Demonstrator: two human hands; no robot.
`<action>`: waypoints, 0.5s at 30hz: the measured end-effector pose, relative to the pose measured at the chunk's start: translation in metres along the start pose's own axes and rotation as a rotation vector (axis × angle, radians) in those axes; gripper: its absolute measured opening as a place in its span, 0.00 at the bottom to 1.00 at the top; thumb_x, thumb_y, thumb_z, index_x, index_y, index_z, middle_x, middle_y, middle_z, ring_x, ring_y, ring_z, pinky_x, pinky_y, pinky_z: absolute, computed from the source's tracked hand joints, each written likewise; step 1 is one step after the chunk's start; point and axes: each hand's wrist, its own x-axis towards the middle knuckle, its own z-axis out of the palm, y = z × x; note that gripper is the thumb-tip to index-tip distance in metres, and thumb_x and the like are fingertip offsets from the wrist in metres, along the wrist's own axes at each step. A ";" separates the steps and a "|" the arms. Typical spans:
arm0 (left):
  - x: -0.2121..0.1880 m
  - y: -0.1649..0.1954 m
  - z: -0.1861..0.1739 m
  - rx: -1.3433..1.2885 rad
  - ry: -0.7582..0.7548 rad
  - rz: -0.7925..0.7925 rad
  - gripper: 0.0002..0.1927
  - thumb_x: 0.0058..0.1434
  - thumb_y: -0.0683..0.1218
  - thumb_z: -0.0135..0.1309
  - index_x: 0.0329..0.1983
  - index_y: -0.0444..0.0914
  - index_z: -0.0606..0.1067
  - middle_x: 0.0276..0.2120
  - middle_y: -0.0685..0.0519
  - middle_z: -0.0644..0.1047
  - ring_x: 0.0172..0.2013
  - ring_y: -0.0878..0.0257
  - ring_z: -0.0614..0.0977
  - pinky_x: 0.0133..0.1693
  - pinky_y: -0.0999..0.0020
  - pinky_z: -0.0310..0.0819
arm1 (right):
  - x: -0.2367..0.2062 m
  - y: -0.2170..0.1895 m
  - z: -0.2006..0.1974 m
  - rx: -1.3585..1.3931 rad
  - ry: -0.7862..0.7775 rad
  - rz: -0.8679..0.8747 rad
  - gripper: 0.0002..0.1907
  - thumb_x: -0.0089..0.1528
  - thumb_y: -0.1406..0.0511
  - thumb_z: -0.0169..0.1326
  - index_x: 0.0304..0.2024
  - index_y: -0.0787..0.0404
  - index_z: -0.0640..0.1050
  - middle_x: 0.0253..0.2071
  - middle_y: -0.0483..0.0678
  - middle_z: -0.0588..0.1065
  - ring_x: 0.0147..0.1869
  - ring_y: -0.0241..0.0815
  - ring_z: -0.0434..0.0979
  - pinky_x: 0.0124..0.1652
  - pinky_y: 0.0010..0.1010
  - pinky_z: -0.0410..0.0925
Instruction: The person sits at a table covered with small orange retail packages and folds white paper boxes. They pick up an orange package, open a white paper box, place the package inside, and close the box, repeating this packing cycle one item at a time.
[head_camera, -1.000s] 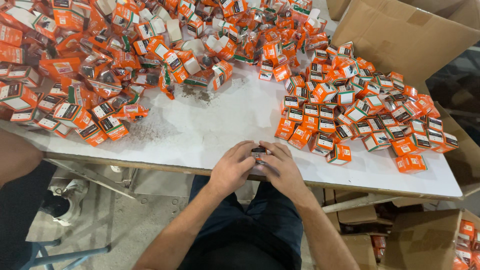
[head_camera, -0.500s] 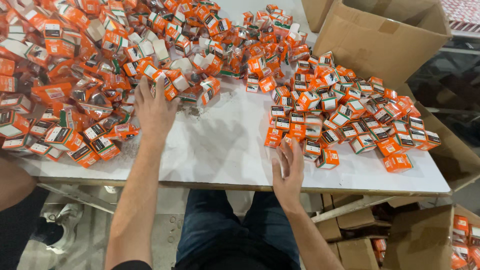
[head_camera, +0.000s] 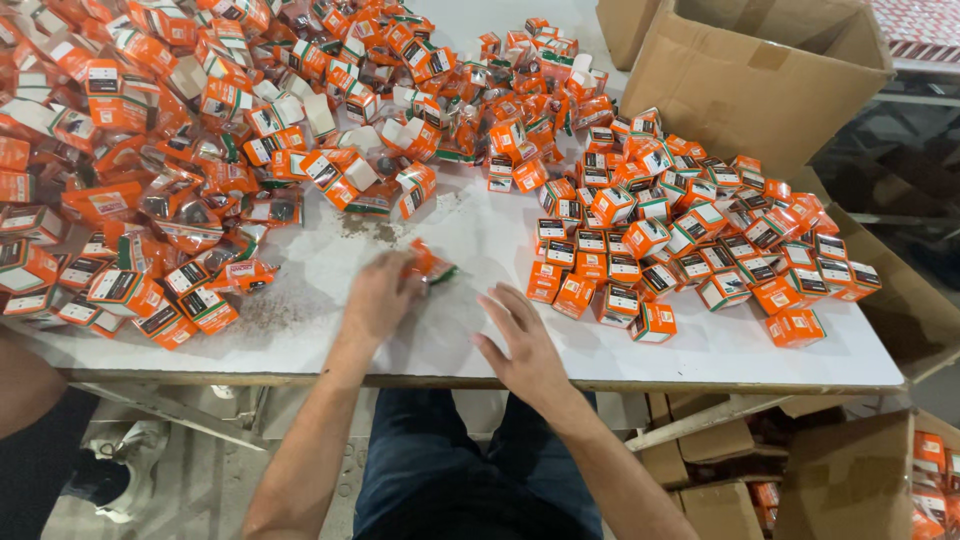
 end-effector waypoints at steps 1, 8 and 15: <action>-0.004 0.007 0.006 -0.077 -0.023 0.146 0.19 0.55 0.39 0.55 0.52 0.33 0.76 0.45 0.39 0.80 0.43 0.41 0.82 0.44 0.52 0.78 | 0.012 0.002 0.005 -0.040 -0.028 -0.048 0.29 0.63 0.59 0.59 0.64 0.63 0.72 0.66 0.60 0.67 0.70 0.64 0.67 0.64 0.48 0.63; 0.059 0.002 0.010 -0.699 0.093 -0.517 0.26 0.63 0.41 0.55 0.64 0.34 0.64 0.53 0.41 0.74 0.34 0.57 0.83 0.32 0.60 0.78 | 0.041 0.003 0.019 -0.251 -0.365 0.103 0.28 0.65 0.49 0.53 0.61 0.55 0.74 0.71 0.59 0.62 0.68 0.59 0.65 0.62 0.51 0.60; 0.106 0.011 0.011 0.034 0.274 -0.339 0.40 0.62 0.60 0.64 0.68 0.38 0.61 0.51 0.45 0.78 0.57 0.43 0.76 0.59 0.42 0.70 | 0.001 -0.005 0.006 -0.091 -0.173 -0.070 0.18 0.58 0.57 0.62 0.48 0.57 0.78 0.56 0.55 0.74 0.62 0.58 0.71 0.58 0.45 0.65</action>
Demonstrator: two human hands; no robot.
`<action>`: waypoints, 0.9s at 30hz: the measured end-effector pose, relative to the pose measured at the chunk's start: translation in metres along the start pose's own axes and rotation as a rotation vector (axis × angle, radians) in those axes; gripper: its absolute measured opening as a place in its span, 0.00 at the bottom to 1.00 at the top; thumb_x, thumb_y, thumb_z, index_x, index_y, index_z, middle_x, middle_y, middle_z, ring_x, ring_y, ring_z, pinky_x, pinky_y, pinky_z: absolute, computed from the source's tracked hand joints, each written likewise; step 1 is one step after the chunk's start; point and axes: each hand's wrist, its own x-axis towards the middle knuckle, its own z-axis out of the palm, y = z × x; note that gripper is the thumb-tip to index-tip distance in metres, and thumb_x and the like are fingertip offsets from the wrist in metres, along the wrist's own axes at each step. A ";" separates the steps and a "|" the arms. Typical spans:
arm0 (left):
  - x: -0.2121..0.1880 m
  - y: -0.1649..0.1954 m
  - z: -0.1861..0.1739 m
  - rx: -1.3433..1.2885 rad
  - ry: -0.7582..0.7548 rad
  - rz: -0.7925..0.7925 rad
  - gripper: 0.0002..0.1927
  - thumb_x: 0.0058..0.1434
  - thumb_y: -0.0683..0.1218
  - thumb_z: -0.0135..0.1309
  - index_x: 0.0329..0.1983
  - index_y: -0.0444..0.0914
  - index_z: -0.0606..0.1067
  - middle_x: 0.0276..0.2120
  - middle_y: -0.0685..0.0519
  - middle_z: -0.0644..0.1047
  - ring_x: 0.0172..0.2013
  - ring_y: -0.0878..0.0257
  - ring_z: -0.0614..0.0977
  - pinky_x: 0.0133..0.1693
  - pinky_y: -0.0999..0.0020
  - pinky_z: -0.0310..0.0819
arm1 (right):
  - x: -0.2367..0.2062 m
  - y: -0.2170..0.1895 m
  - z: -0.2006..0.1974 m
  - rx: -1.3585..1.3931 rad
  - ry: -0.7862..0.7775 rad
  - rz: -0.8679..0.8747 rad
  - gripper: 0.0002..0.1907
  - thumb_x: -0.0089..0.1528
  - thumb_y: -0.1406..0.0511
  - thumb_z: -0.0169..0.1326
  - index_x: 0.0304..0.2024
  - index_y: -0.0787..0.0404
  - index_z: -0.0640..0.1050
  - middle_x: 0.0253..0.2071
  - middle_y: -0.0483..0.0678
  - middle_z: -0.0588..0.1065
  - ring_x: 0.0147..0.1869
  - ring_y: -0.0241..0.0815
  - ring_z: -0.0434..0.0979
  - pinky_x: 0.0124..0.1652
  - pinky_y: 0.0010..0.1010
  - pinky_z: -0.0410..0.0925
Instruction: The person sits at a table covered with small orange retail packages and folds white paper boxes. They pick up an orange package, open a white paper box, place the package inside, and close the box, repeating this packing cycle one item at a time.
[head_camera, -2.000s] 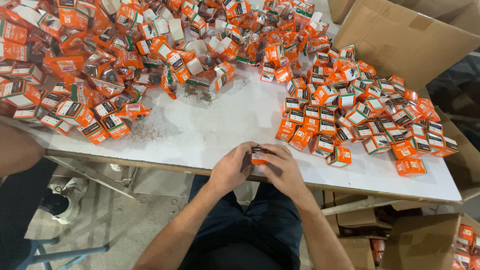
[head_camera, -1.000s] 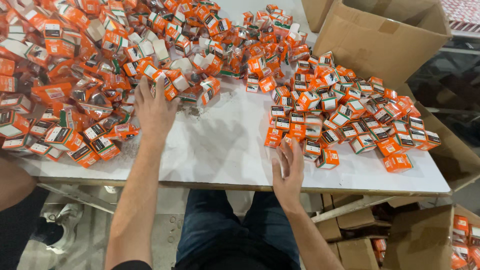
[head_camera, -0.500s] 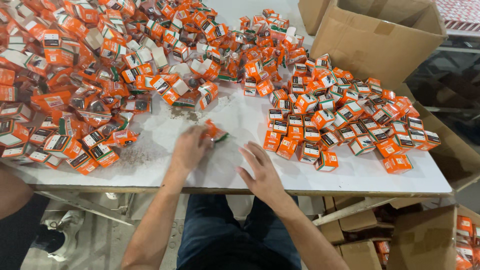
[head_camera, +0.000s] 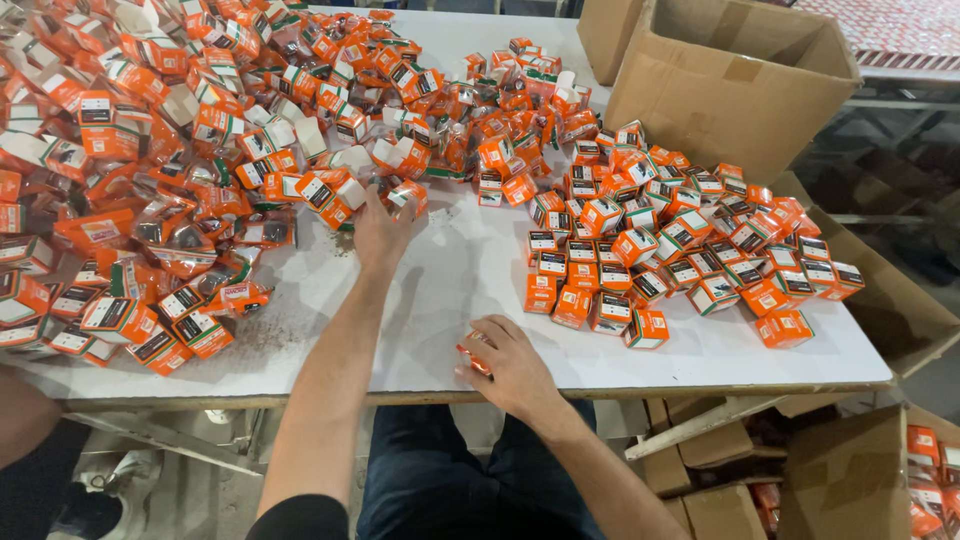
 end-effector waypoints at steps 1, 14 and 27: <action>0.000 0.006 0.003 0.069 0.022 -0.053 0.38 0.60 0.59 0.65 0.66 0.41 0.63 0.50 0.45 0.78 0.57 0.41 0.74 0.58 0.39 0.66 | -0.003 0.000 0.002 0.011 0.004 0.008 0.16 0.58 0.60 0.61 0.46 0.57 0.78 0.53 0.53 0.75 0.60 0.56 0.72 0.57 0.44 0.66; -0.006 0.019 0.022 0.011 0.107 0.189 0.18 0.56 0.42 0.61 0.50 0.48 0.76 0.39 0.57 0.81 0.52 0.53 0.74 0.50 0.39 0.59 | -0.011 0.010 -0.008 -0.115 0.117 -0.179 0.11 0.55 0.67 0.62 0.34 0.63 0.73 0.38 0.52 0.71 0.46 0.57 0.71 0.49 0.47 0.66; -0.135 0.008 -0.062 0.133 -0.490 1.183 0.14 0.53 0.44 0.54 0.44 0.38 0.77 0.41 0.51 0.76 0.53 0.52 0.76 0.56 0.57 0.71 | -0.015 0.004 -0.005 0.277 0.313 0.269 0.25 0.54 0.70 0.63 0.54 0.65 0.76 0.40 0.58 0.74 0.41 0.52 0.77 0.42 0.38 0.71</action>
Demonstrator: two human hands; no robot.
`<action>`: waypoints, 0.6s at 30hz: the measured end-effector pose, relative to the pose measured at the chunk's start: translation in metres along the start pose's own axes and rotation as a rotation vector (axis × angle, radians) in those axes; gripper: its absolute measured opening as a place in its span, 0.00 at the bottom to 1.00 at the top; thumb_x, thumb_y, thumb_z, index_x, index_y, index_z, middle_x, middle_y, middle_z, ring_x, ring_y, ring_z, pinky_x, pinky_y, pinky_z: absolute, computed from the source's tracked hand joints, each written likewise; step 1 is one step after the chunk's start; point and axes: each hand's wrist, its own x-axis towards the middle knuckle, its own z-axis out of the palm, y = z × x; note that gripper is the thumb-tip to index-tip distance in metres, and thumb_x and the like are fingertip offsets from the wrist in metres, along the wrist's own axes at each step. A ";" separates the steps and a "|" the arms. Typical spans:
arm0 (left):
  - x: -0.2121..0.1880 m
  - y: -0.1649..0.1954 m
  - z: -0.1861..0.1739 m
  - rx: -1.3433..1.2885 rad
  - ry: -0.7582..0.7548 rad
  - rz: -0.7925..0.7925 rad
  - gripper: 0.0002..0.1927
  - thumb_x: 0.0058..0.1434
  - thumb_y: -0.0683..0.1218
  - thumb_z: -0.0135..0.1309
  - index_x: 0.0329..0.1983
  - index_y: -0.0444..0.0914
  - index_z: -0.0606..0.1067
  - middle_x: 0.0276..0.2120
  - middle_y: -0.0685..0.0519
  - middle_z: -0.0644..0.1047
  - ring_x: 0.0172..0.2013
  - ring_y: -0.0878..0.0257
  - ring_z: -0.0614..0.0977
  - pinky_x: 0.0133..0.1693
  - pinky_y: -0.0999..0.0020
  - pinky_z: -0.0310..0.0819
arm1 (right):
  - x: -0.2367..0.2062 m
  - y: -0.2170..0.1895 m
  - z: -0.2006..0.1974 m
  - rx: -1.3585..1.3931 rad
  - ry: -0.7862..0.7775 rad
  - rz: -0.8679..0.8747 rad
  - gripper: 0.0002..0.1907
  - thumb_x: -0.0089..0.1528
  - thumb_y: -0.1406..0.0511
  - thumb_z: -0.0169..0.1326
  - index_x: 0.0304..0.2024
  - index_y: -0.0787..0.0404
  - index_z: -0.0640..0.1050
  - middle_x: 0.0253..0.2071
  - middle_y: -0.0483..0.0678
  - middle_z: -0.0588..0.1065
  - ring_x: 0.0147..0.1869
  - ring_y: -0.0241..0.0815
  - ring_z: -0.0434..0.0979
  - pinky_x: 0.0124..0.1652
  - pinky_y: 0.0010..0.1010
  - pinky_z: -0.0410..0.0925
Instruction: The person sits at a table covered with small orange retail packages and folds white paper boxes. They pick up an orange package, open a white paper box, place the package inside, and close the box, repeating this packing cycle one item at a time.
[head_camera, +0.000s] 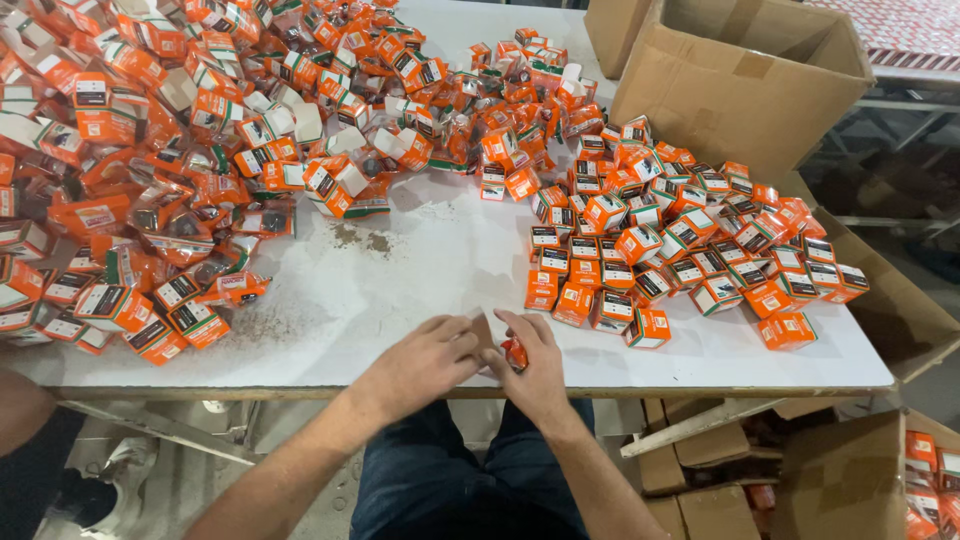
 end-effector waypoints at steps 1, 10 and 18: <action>0.000 0.002 0.003 0.011 0.028 0.005 0.15 0.53 0.44 0.54 0.44 0.38 0.77 0.41 0.51 0.76 0.53 0.53 0.76 0.58 0.55 0.71 | 0.001 0.000 0.000 0.004 0.009 0.002 0.22 0.57 0.71 0.61 0.54 0.64 0.76 0.39 0.57 0.75 0.41 0.51 0.77 0.42 0.37 0.71; -0.023 0.022 0.029 -0.052 0.390 -0.427 0.14 0.47 0.39 0.62 0.38 0.36 0.77 0.50 0.44 0.77 0.52 0.47 0.76 0.53 0.52 0.72 | -0.001 0.023 0.013 -0.021 0.024 0.095 0.09 0.63 0.71 0.57 0.47 0.59 0.77 0.34 0.54 0.79 0.34 0.53 0.80 0.36 0.40 0.72; -0.023 0.018 0.063 -0.409 0.291 -0.674 0.27 0.53 0.40 0.67 0.53 0.34 0.68 0.50 0.43 0.77 0.50 0.44 0.80 0.46 0.56 0.79 | 0.000 0.002 0.004 -0.129 -0.136 0.076 0.30 0.55 0.68 0.65 0.57 0.63 0.70 0.46 0.61 0.74 0.48 0.62 0.76 0.46 0.45 0.70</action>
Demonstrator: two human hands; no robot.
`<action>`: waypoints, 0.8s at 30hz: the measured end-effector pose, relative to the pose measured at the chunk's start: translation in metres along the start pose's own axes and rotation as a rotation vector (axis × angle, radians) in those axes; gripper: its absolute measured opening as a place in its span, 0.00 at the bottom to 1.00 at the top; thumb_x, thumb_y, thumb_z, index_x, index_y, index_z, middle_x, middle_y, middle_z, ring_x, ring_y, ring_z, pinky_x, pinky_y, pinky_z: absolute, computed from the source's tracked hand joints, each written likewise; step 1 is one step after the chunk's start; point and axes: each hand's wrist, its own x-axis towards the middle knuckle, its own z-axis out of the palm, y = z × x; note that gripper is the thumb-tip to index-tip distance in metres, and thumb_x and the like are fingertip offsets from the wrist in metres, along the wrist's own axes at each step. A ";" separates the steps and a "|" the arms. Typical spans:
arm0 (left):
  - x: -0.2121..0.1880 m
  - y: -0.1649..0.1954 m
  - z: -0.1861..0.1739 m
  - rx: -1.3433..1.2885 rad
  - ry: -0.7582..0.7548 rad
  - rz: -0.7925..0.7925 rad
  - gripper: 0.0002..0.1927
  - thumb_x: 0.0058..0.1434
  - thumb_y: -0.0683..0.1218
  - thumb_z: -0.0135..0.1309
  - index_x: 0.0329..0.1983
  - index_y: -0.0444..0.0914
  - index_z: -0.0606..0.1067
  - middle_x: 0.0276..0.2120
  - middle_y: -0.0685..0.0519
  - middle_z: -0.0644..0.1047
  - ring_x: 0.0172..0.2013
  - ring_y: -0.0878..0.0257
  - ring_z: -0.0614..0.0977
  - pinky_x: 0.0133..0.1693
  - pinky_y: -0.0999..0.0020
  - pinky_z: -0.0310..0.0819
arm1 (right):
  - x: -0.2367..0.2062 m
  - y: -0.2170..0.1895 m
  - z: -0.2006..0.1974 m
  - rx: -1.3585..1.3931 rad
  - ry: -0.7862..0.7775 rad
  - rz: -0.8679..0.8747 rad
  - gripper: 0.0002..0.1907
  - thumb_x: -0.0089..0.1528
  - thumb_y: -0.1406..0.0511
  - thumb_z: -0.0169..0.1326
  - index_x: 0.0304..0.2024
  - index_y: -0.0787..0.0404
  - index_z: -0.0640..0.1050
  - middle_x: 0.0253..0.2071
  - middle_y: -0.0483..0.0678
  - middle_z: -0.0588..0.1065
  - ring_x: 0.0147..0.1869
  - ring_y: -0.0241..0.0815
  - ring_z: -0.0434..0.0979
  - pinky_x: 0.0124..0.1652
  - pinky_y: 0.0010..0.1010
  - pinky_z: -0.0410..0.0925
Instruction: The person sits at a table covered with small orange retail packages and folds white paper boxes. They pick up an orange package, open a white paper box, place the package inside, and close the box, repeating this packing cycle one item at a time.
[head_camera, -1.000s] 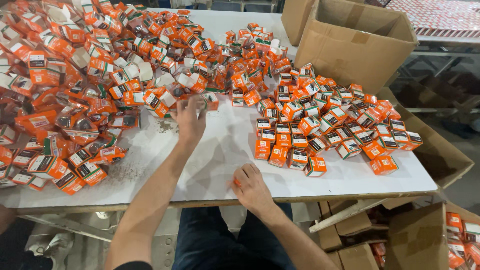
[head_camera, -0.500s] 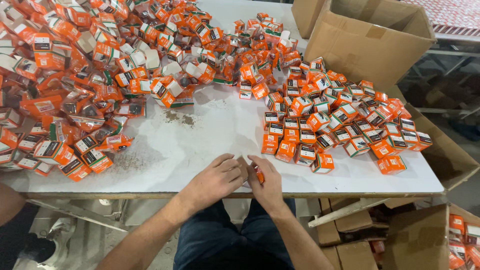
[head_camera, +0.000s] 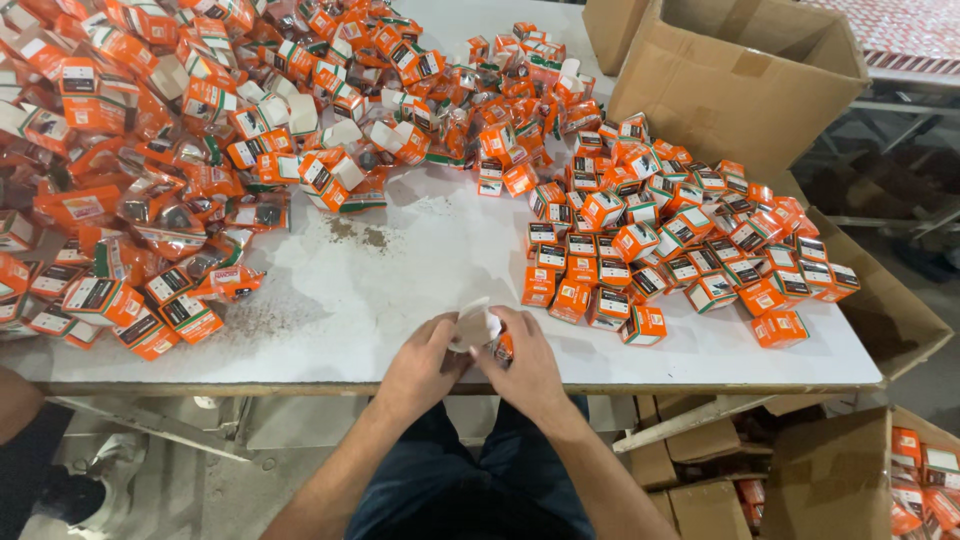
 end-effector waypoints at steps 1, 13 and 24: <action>0.001 0.000 0.003 -0.059 -0.031 -0.112 0.27 0.54 0.40 0.66 0.55 0.36 0.69 0.50 0.43 0.77 0.46 0.46 0.81 0.44 0.58 0.80 | -0.001 -0.001 -0.003 -0.028 0.064 -0.072 0.33 0.52 0.71 0.62 0.59 0.65 0.67 0.50 0.63 0.70 0.53 0.65 0.72 0.50 0.48 0.68; -0.004 0.012 -0.005 -0.098 -0.047 -0.094 0.43 0.48 0.36 0.65 0.70 0.41 0.63 0.53 0.43 0.77 0.47 0.45 0.79 0.47 0.57 0.76 | -0.005 -0.006 -0.014 0.031 0.116 -0.172 0.31 0.58 0.66 0.70 0.59 0.61 0.69 0.61 0.57 0.71 0.47 0.43 0.78 0.40 0.30 0.75; -0.003 0.004 -0.008 -0.027 0.030 0.036 0.37 0.47 0.39 0.65 0.64 0.37 0.69 0.52 0.46 0.77 0.50 0.47 0.79 0.52 0.54 0.73 | 0.033 -0.010 -0.030 -0.122 -0.268 -0.310 0.20 0.61 0.60 0.63 0.52 0.61 0.76 0.49 0.51 0.77 0.52 0.54 0.75 0.51 0.42 0.69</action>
